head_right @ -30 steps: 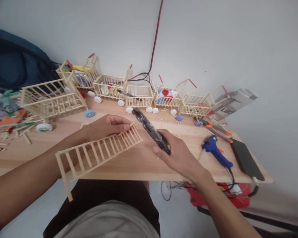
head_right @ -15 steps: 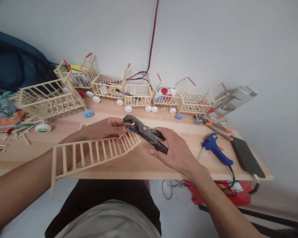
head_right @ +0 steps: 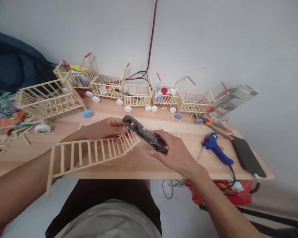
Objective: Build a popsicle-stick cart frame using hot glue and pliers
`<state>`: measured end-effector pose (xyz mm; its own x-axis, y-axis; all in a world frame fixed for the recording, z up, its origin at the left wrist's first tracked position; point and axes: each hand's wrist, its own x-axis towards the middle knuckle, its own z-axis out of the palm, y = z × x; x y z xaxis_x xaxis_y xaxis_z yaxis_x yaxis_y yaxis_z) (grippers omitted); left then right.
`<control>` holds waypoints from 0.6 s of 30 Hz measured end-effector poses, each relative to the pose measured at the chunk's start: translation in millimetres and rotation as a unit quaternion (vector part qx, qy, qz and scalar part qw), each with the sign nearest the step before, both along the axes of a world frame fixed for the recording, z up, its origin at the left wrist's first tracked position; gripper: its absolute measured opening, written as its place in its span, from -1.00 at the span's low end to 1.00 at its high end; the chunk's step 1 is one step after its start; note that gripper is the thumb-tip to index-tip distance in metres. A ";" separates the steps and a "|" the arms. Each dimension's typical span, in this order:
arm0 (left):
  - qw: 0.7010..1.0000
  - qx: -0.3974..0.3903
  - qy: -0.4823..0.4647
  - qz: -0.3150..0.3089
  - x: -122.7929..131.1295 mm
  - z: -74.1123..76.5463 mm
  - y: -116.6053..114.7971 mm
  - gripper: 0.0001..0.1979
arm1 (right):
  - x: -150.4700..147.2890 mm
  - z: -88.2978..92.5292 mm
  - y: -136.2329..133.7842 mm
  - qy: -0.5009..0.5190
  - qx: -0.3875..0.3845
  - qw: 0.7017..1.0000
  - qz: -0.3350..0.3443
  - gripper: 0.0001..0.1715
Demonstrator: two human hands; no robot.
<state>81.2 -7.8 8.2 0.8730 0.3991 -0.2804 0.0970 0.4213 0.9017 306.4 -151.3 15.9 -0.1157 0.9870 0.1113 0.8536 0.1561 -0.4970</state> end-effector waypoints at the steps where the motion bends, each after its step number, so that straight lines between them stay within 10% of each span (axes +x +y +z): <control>1: 1.000 0.001 0.001 0.000 0.1 0.2 -0.1 -0.71 | 0.2 -0.1 -0.3 0.002 0.000 1.000 0.001 -0.42; 18: 0.999 -0.036 0.013 -0.003 2.6 -0.7 -3.9 -0.72 | 10.9 1.8 -1.6 0.062 -0.112 0.989 0.071 -0.58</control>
